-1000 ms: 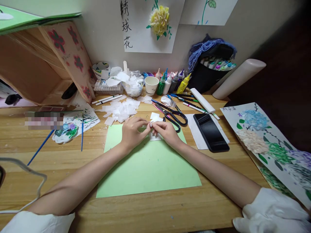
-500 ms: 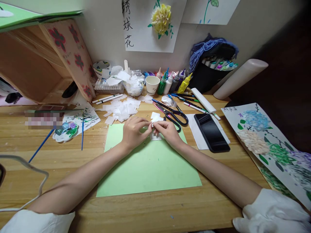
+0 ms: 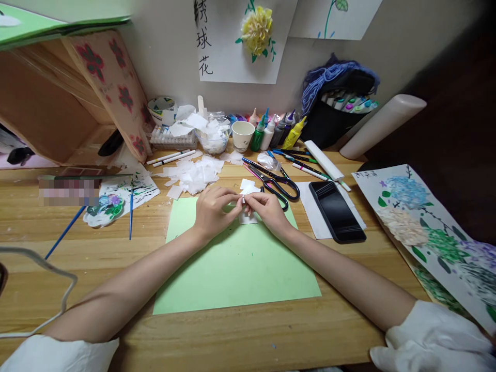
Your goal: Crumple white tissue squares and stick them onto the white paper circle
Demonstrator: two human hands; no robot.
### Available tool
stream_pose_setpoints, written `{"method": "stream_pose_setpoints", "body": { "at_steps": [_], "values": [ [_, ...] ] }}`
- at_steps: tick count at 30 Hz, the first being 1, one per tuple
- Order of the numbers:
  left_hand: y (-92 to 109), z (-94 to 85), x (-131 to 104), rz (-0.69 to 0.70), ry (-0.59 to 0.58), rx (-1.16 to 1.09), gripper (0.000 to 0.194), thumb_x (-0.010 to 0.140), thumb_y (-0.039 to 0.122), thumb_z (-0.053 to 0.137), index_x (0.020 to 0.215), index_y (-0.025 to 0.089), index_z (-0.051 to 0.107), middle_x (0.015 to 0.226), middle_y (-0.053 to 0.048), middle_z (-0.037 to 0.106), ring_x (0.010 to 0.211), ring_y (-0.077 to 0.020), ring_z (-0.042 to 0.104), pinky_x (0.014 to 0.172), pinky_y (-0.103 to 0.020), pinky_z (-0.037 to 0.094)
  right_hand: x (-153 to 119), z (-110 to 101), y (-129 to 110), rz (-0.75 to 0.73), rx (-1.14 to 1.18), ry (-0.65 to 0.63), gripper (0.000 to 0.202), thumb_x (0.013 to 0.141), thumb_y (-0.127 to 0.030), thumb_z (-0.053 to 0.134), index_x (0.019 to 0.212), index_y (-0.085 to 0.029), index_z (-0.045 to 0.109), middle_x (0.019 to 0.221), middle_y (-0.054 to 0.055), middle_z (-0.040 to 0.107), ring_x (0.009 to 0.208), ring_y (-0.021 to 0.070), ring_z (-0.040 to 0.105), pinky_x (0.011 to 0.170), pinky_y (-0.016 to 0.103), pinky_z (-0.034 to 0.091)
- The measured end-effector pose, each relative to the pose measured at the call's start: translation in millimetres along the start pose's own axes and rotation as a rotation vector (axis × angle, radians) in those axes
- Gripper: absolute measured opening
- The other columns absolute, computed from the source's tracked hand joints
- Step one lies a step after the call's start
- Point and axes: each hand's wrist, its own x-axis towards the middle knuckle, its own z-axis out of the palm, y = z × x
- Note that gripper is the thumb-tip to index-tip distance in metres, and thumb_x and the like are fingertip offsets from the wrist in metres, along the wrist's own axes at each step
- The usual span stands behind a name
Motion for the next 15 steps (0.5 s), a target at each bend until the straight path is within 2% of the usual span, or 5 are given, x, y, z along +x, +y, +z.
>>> {"method": "stream_pose_setpoints", "body": {
  "at_steps": [15],
  "values": [
    [-0.8, 1.0, -1.3, -0.002, 0.002, -0.015, 0.014, 0.08, 0.03, 0.057, 0.076, 0.022, 0.068, 0.077, 0.0, 0.069, 0.072, -0.0133, 0.06, 0.067, -0.028, 0.039, -0.1, -0.2, -0.5, -0.007, 0.001, -0.004, 0.025, 0.075, -0.039, 0.058, 0.065, -0.016, 0.062, 0.057, 0.0, 0.055, 0.054, 0.0112, 0.049, 0.055, 0.025, 0.039]
  ]
}}
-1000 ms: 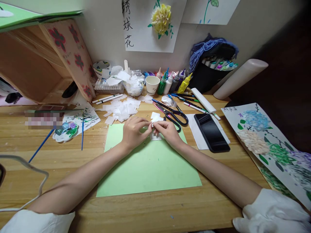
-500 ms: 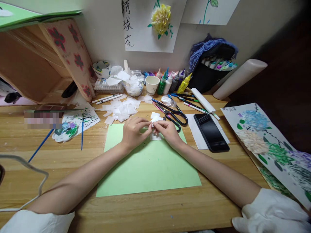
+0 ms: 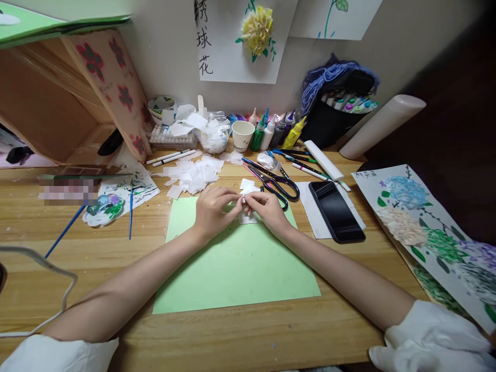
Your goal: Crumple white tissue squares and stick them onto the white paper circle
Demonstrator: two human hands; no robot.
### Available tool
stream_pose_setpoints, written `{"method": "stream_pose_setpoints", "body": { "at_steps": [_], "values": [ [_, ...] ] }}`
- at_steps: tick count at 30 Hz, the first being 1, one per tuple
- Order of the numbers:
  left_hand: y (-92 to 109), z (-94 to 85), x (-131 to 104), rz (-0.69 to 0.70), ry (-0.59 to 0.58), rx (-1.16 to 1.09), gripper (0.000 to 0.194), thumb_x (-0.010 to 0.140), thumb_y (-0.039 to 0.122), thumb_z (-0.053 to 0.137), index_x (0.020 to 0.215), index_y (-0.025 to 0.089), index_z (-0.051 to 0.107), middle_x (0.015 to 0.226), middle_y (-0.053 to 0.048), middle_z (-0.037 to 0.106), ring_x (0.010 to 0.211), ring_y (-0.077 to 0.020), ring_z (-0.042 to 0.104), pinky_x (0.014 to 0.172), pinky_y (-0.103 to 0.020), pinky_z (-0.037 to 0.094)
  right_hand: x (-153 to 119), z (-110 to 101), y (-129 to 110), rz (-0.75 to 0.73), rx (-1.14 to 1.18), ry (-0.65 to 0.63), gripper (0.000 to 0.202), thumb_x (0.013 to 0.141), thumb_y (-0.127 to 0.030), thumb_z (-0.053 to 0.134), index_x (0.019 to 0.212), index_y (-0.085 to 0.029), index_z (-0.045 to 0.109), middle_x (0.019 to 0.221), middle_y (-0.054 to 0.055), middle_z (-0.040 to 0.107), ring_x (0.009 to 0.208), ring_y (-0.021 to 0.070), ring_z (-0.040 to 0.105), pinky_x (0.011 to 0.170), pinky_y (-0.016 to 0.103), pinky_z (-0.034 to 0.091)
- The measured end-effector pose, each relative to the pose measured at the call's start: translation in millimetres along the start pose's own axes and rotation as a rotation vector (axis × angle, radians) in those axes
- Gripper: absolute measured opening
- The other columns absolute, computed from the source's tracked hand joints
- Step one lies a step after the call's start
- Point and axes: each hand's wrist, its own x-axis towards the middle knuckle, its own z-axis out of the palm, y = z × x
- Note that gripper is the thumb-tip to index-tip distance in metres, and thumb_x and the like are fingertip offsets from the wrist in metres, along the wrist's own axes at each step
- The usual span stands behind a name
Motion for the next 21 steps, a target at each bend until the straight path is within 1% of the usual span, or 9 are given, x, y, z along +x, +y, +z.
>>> {"method": "stream_pose_setpoints", "body": {
  "at_steps": [11, 16, 21],
  "values": [
    [0.2, -0.2, 1.1, -0.005, -0.005, -0.011, 0.013, 0.08, 0.029, 0.058, 0.077, 0.021, 0.068, 0.077, -0.001, 0.069, 0.072, -0.0132, 0.06, 0.066, -0.028, 0.038, 0.1, -0.3, 2.0, -0.014, 0.026, 0.011, 0.024, 0.074, -0.037, 0.06, 0.066, -0.016, 0.064, 0.056, 0.0, 0.056, 0.053, 0.0105, 0.049, 0.055, 0.025, 0.04],
    [0.4, 0.0, 1.9, -0.056, -0.019, -0.022, 0.017, 0.081, 0.029, 0.056, 0.074, 0.02, 0.068, 0.076, -0.001, 0.069, 0.073, -0.0134, 0.06, 0.065, -0.028, 0.038, 0.5, -0.2, 3.9, 0.002, 0.045, 0.033, 0.025, 0.071, -0.039, 0.063, 0.067, -0.015, 0.067, 0.056, 0.0, 0.057, 0.052, 0.0102, 0.05, 0.054, 0.024, 0.041],
    [0.4, -0.5, 2.4, -0.1, -0.051, -0.023, 0.02, 0.083, 0.03, 0.054, 0.072, 0.019, 0.067, 0.076, -0.001, 0.069, 0.073, -0.0134, 0.06, 0.066, -0.028, 0.038, 0.7, -0.1, 4.3, 0.009, 0.054, 0.035, 0.023, 0.071, -0.037, 0.063, 0.069, -0.014, 0.068, 0.055, 0.0, 0.058, 0.05, 0.0096, 0.05, 0.052, 0.024, 0.04]
  ]
}}
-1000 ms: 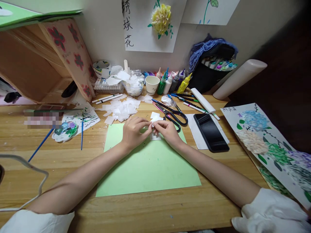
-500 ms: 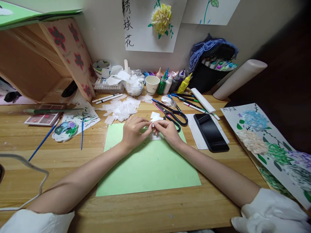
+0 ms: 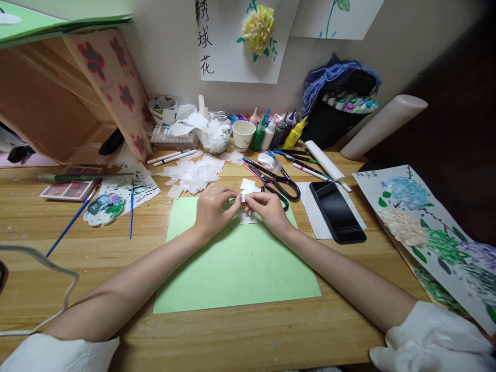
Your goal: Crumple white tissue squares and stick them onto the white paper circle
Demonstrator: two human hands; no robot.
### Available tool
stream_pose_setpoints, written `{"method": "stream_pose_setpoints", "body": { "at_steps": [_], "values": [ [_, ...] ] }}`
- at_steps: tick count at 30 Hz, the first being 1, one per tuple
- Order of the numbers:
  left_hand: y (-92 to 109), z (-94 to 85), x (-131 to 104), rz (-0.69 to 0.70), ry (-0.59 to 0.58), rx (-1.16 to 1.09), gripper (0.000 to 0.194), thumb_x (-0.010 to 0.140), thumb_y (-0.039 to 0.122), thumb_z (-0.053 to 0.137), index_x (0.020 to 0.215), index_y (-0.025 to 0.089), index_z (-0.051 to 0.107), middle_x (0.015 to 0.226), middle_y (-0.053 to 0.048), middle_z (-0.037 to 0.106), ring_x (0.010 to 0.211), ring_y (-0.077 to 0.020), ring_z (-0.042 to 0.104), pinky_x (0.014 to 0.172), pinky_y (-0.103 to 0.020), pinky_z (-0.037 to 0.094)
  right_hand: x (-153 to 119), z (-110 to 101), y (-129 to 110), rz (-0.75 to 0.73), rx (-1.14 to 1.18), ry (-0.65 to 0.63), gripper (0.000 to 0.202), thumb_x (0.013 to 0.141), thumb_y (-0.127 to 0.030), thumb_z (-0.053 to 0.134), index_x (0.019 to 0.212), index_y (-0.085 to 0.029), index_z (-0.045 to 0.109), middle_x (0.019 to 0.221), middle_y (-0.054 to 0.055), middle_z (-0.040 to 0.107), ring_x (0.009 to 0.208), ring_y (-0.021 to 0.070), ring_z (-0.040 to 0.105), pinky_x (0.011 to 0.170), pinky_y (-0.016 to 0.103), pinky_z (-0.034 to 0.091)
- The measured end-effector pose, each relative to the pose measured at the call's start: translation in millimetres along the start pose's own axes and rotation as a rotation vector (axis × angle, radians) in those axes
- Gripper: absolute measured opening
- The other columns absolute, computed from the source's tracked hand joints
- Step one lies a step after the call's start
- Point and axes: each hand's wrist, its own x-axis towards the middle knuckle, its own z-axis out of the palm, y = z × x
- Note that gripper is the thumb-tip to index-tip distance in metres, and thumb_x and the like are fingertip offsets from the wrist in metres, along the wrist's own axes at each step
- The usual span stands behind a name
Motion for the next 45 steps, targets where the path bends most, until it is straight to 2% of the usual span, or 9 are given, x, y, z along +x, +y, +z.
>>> {"method": "stream_pose_setpoints", "body": {
  "at_steps": [11, 23, 33, 40, 45],
  "values": [
    [2.1, -1.2, -1.1, 0.037, -0.014, 0.014, 0.018, 0.082, 0.03, 0.055, 0.085, 0.021, 0.069, 0.084, -0.002, 0.07, 0.079, -0.0146, 0.061, 0.069, -0.029, 0.039, -0.9, 1.2, -1.5, -0.052, -0.007, 0.039, 0.019, 0.07, -0.033, 0.065, 0.07, -0.014, 0.068, 0.058, -0.001, 0.058, 0.051, 0.0089, 0.048, 0.051, 0.023, 0.039],
    [0.5, -1.3, -0.1, 0.0, -0.054, -0.002, 0.02, 0.084, 0.028, 0.051, 0.08, 0.02, 0.069, 0.085, -0.002, 0.069, 0.08, -0.0148, 0.06, 0.069, -0.03, 0.039, 0.0, 1.4, -3.5, -0.051, 0.024, 0.038, 0.016, 0.068, -0.03, 0.068, 0.072, -0.015, 0.068, 0.063, 0.0, 0.06, 0.052, 0.0088, 0.05, 0.052, 0.023, 0.042],
    [1.4, -1.3, -0.3, 0.025, -0.037, 0.004, 0.018, 0.083, 0.028, 0.053, 0.08, 0.02, 0.069, 0.083, -0.001, 0.069, 0.078, -0.014, 0.06, 0.07, -0.03, 0.039, 0.1, 0.1, -3.9, -0.036, 0.072, 0.02, 0.02, 0.069, -0.037, 0.066, 0.07, -0.017, 0.067, 0.064, 0.001, 0.061, 0.056, 0.0107, 0.054, 0.054, 0.024, 0.046],
    [0.7, -1.2, -0.8, 0.017, -0.033, -0.001, 0.018, 0.083, 0.028, 0.052, 0.081, 0.021, 0.069, 0.084, -0.001, 0.07, 0.078, -0.014, 0.06, 0.069, -0.029, 0.039, 0.6, -0.1, -1.9, -0.044, 0.06, 0.007, 0.022, 0.067, -0.036, 0.069, 0.075, -0.016, 0.068, 0.067, 0.001, 0.064, 0.055, 0.0101, 0.054, 0.054, 0.025, 0.047],
    [0.1, -0.8, -1.0, 0.002, -0.039, -0.003, 0.02, 0.084, 0.029, 0.051, 0.081, 0.021, 0.069, 0.085, -0.002, 0.07, 0.079, -0.015, 0.06, 0.069, -0.03, 0.039, 1.1, 0.0, -0.2, -0.033, 0.064, -0.003, 0.025, 0.063, -0.036, 0.072, 0.077, -0.016, 0.068, 0.077, 0.004, 0.067, 0.066, 0.0133, 0.06, 0.059, 0.026, 0.049]
  ]
}}
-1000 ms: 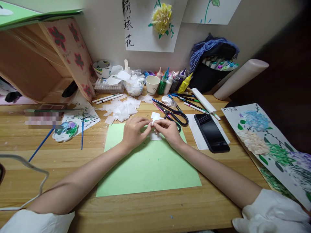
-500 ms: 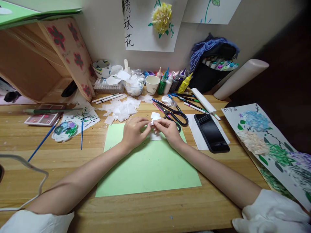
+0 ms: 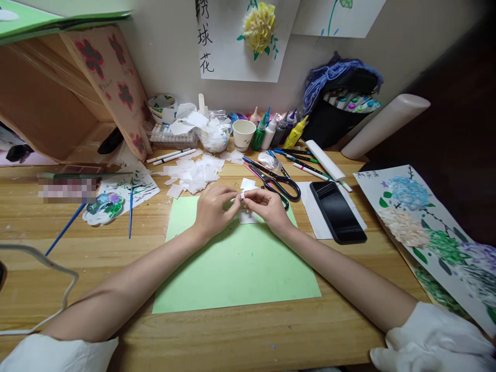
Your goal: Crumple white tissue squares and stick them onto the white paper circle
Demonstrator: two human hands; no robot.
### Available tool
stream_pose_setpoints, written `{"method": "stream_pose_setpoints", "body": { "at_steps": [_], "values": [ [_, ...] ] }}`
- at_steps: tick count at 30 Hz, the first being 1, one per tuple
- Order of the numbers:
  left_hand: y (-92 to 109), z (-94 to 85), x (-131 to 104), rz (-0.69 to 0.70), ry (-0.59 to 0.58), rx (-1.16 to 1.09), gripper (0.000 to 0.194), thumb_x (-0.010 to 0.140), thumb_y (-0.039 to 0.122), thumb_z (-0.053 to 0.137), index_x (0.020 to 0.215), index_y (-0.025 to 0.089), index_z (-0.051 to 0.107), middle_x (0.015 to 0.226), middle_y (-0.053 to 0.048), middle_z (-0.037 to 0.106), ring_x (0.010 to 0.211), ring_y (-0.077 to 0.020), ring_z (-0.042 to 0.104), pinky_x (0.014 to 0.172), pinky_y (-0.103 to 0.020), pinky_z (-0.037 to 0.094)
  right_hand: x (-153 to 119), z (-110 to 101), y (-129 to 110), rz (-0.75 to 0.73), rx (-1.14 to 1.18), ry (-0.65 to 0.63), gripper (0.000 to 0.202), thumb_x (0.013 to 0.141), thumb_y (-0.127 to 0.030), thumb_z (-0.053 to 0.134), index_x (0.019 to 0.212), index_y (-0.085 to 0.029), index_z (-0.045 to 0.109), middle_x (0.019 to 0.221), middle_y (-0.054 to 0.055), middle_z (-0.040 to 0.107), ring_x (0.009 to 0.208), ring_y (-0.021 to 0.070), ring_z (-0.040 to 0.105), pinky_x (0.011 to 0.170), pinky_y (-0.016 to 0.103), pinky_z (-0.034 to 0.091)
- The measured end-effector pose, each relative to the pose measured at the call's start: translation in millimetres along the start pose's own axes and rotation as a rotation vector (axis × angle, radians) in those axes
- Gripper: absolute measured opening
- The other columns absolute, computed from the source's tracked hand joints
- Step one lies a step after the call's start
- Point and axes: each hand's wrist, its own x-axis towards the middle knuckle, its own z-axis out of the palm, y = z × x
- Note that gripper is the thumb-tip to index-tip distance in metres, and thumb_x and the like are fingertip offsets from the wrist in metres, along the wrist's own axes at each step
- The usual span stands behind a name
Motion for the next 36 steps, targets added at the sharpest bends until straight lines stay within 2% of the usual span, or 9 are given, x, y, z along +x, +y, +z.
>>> {"method": "stream_pose_setpoints", "body": {
  "at_steps": [4, 12, 17, 22, 30, 36],
  "values": [
    [0.4, 0.1, 0.0, 0.005, -0.001, 0.003, 0.021, 0.085, 0.03, 0.05, 0.081, 0.021, 0.069, 0.085, -0.003, 0.07, 0.079, -0.0152, 0.06, 0.069, -0.03, 0.039, 0.0, 0.4, 0.7, -0.003, -0.024, 0.013, 0.026, 0.063, -0.037, 0.072, 0.077, -0.016, 0.068, 0.079, 0.005, 0.068, 0.069, 0.0142, 0.061, 0.062, 0.027, 0.05],
    [2.8, -1.7, 0.3, 0.021, -0.036, -0.015, 0.021, 0.084, 0.029, 0.05, 0.082, 0.02, 0.069, 0.085, -0.003, 0.069, 0.08, -0.0155, 0.059, 0.072, -0.031, 0.04, 0.0, -0.1, 0.5, -0.03, -0.035, 0.014, 0.021, 0.067, -0.035, 0.069, 0.073, -0.016, 0.065, 0.069, 0.002, 0.064, 0.06, 0.0117, 0.057, 0.057, 0.026, 0.047],
    [5.0, -3.8, 0.3, 0.036, -0.071, -0.034, 0.02, 0.082, 0.032, 0.053, 0.086, 0.019, 0.068, 0.088, -0.003, 0.068, 0.082, -0.0167, 0.06, 0.074, -0.032, 0.041, -1.7, 0.7, 3.0, -0.084, -0.052, -0.002, 0.017, 0.069, -0.033, 0.067, 0.073, -0.017, 0.064, 0.075, 0.003, 0.065, 0.068, 0.0134, 0.059, 0.063, 0.027, 0.048],
    [2.6, -2.8, 1.4, -0.017, -0.064, -0.04, 0.023, 0.086, 0.027, 0.046, 0.079, 0.019, 0.067, 0.085, -0.003, 0.068, 0.079, -0.0155, 0.059, 0.071, -0.03, 0.04, -2.3, 1.5, 4.4, -0.102, -0.11, -0.001, 0.015, 0.071, -0.032, 0.065, 0.072, -0.017, 0.063, 0.078, 0.004, 0.064, 0.072, 0.0147, 0.059, 0.069, 0.029, 0.048],
    [0.1, -3.2, 4.8, -0.179, 0.019, -0.104, 0.029, 0.088, 0.027, 0.042, 0.064, 0.017, 0.055, 0.067, -0.002, 0.058, 0.065, -0.0129, 0.05, 0.063, -0.027, 0.039, -2.1, -0.3, 2.0, -0.07, -0.154, 0.018, 0.015, 0.07, -0.032, 0.062, 0.069, -0.018, 0.056, 0.067, 0.001, 0.058, 0.065, 0.0132, 0.054, 0.062, 0.027, 0.044],
    [0.4, -3.5, 5.5, -0.184, 0.024, -0.09, 0.028, 0.088, 0.026, 0.042, 0.063, 0.017, 0.049, 0.063, 0.0, 0.052, 0.062, -0.012, 0.047, 0.061, -0.026, 0.037, -2.8, 0.4, 0.5, -0.066, -0.152, 0.019, 0.017, 0.07, -0.031, 0.062, 0.067, -0.018, 0.053, 0.067, 0.0, 0.056, 0.064, 0.0128, 0.052, 0.061, 0.026, 0.041]
  ]
}}
